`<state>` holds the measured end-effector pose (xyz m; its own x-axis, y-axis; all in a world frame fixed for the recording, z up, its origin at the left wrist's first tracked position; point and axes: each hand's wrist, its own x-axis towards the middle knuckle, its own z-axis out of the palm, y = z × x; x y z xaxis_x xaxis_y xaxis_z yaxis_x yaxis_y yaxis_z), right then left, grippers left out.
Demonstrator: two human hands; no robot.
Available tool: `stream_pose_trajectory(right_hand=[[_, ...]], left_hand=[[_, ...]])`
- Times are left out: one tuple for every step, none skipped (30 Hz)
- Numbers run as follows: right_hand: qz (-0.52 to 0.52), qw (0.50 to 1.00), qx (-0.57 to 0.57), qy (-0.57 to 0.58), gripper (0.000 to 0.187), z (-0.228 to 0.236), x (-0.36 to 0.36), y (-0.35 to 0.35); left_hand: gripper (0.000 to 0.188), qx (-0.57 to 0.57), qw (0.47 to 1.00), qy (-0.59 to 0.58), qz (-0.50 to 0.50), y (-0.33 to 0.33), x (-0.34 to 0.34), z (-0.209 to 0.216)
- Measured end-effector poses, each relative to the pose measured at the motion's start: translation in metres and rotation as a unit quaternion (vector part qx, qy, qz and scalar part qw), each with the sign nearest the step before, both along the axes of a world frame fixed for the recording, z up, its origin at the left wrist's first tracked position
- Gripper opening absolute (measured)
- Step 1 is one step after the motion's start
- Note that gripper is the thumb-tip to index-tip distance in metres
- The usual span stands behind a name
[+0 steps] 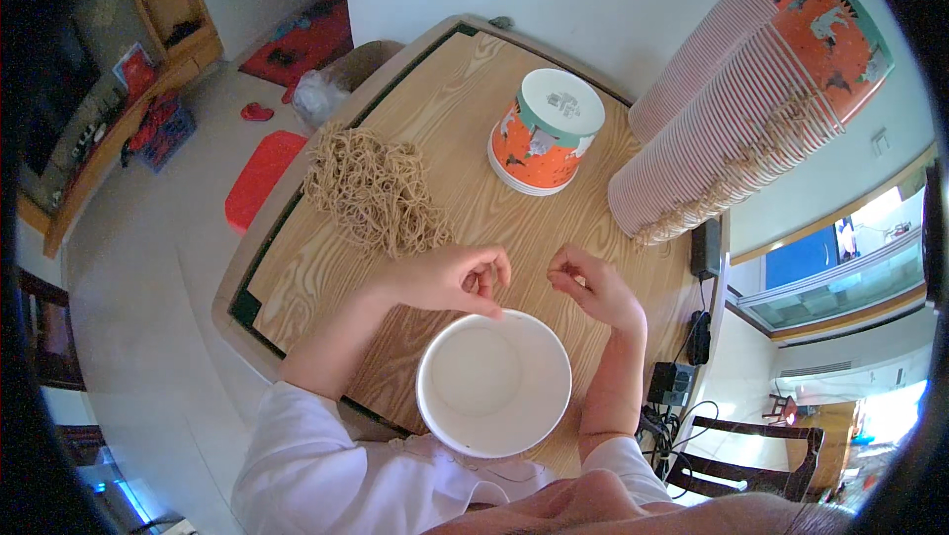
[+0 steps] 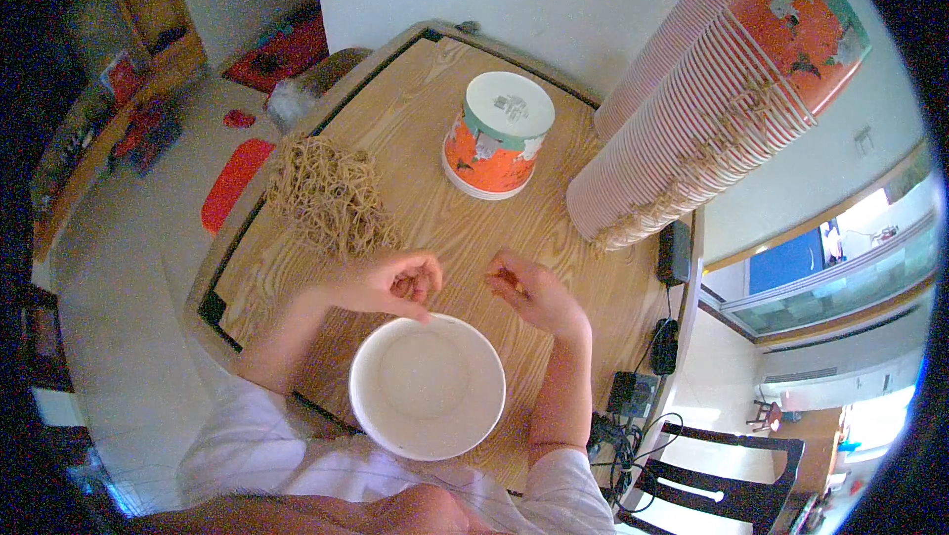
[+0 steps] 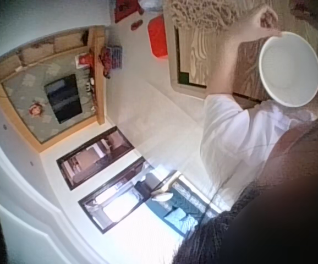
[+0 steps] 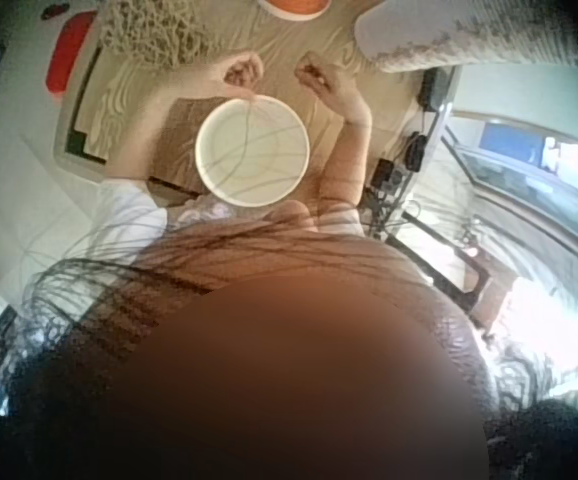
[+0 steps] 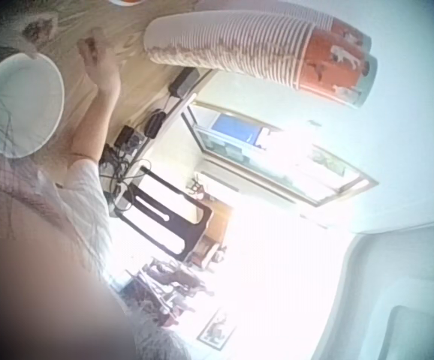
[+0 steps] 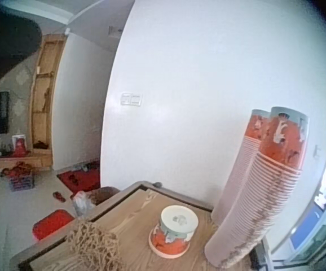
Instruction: Securing rubber bands around the rims of paper bowls.
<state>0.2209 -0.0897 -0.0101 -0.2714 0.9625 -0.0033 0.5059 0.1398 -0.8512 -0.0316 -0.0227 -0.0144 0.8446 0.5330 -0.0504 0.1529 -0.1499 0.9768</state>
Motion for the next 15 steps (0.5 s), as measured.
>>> stream_pose_trajectory(right_hand=[[0.025,1.000,-0.002,-0.018,0.009,0.000,-0.001,0.002],[0.050,0.998,-0.003,-0.036,0.007,0.000,-0.002,0.003],[0.053,0.998,-0.004,-0.036,0.007,0.000,-0.005,0.004],[0.070,0.996,-0.009,-0.055,0.006,0.000,-0.008,0.005],[0.086,0.993,-0.014,-0.074,0.007,-0.001,-0.011,0.005],[0.087,0.993,-0.014,-0.074,0.007,-0.003,-0.013,0.004],[0.100,0.990,0.004,-0.100,0.008,-0.009,-0.013,0.003],[0.113,0.985,0.022,-0.125,0.009,-0.012,-0.012,0.003],[0.117,0.985,0.023,-0.123,0.009,-0.011,-0.015,0.004],[0.132,0.986,0.021,-0.102,0.010,-0.009,-0.016,0.004],[0.146,0.986,0.019,-0.081,0.011,-0.006,-0.016,0.004],[0.146,0.986,0.017,-0.080,0.011,-0.004,-0.017,0.003],[0.132,0.988,-0.007,-0.080,0.011,0.000,-0.018,0.002],[0.118,0.989,-0.031,-0.079,0.012,0.000,-0.018,0.001],[0.115,0.990,-0.031,-0.079,0.012,-0.002,-0.016,0.001]], left_hand=[[0.017,-0.005,0.996,-0.010,-0.093,0.010,-0.003,0.002],[0.020,-0.011,0.982,-0.020,-0.185,0.019,-0.004,0.005],[0.016,-0.016,0.980,-0.014,-0.196,0.020,-0.005,0.015],[0.016,-0.017,0.981,-0.014,-0.193,0.025,0.000,0.010],[0.014,0.011,0.981,-0.036,-0.188,0.031,0.009,-0.002],[0.013,0.038,0.980,-0.059,-0.184,0.033,0.016,-0.008],[0.011,0.066,0.982,-0.034,-0.175,0.032,0.024,-0.009],[0.011,0.067,0.981,-0.035,-0.176,0.032,0.032,-0.019],[0.011,0.077,0.980,-0.005,-0.185,0.031,0.037,-0.033],[0.011,0.086,0.976,0.023,-0.200,0.029,0.041,-0.040],[0.010,0.052,0.978,0.028,-0.200,0.025,0.042,-0.043],[0.010,0.050,0.978,0.029,-0.201,0.022,0.042,-0.045],[0.008,-0.017,0.982,-0.022,-0.188,0.020,0.041,-0.048],[0.008,-0.084,0.979,-0.072,-0.173,0.019,0.040,-0.051],[0.008,-0.084,0.978,-0.072,-0.175,0.020,0.039,-0.054]])
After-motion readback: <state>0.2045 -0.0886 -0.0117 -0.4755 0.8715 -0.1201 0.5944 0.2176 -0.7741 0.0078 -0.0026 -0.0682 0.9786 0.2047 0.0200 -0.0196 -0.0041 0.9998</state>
